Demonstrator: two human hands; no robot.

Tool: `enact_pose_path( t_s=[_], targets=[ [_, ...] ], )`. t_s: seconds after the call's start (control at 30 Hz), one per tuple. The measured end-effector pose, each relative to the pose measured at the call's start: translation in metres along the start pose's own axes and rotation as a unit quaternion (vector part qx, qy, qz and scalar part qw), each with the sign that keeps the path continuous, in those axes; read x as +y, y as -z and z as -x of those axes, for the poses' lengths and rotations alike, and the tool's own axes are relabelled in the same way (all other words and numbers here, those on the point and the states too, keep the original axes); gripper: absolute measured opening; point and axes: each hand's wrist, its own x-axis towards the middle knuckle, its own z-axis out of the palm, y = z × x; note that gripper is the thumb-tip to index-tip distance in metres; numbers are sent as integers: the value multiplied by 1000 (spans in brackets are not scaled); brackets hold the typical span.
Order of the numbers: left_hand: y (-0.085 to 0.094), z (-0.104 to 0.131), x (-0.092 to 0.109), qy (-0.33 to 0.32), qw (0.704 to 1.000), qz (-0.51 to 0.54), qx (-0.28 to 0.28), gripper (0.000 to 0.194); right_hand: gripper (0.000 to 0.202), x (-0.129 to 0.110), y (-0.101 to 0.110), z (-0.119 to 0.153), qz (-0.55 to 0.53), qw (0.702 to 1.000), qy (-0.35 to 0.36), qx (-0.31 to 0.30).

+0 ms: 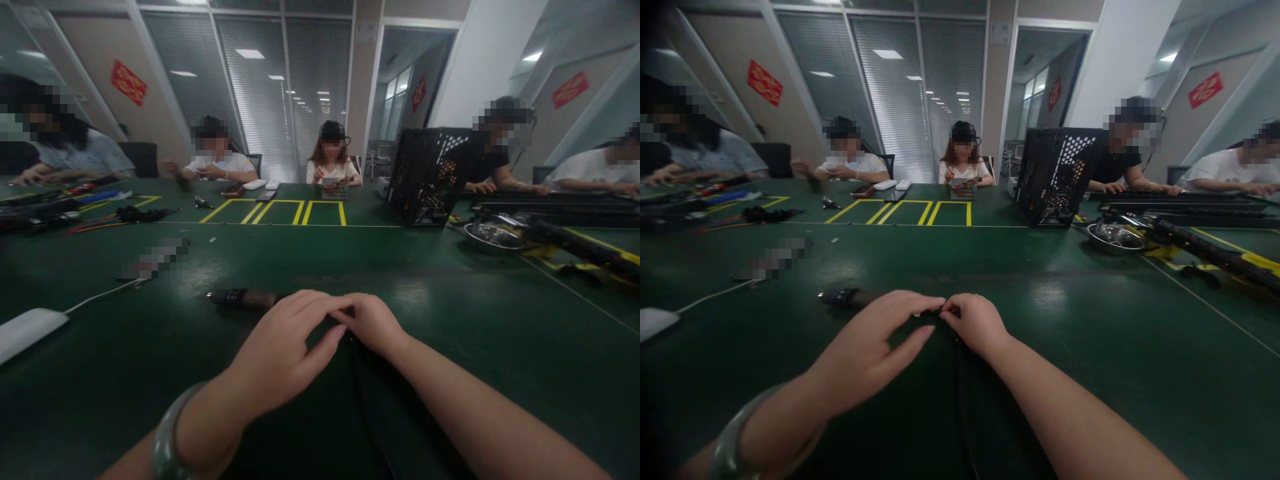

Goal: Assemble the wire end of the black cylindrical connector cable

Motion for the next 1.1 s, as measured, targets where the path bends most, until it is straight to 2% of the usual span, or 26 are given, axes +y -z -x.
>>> enact_pose_path(
  t_s=[0.17, 0.23, 0.3, 0.5, 0.77, 0.97, 1.1],
  targets=[
    [-21, -35, -43, 7, 995, -67, -78, 26, 13, 0, 1, 0, -11, 1000, -5, 0],
    [-27, -37, -57, -2, 993, -73, -98, 26, 14, 0, 2, 0, -21, 1000, -9, -4],
    [-33, -33, -64, 3, 993, -68, -92, 24, 13, -1, 3, 0, -32, 999, -16, -7],
    [-41, -17, -71, 1, 995, -59, -79, 26, 15, -6, 4, -2, -51, 998, -44, -16],
    [-50, -20, -70, 4, 996, -49, -73, 17, 15, -9, 5, -2, -70, 996, -45, -22],
    [-52, -19, -72, 12, 997, -41, -67, 19, 14, -8, 4, -1, -81, 995, -53, -30],
    [-52, -19, -73, 11, 997, -38, -65, 13, 15, -8, 4, -1, -93, 993, -58, -39]
  ],
)
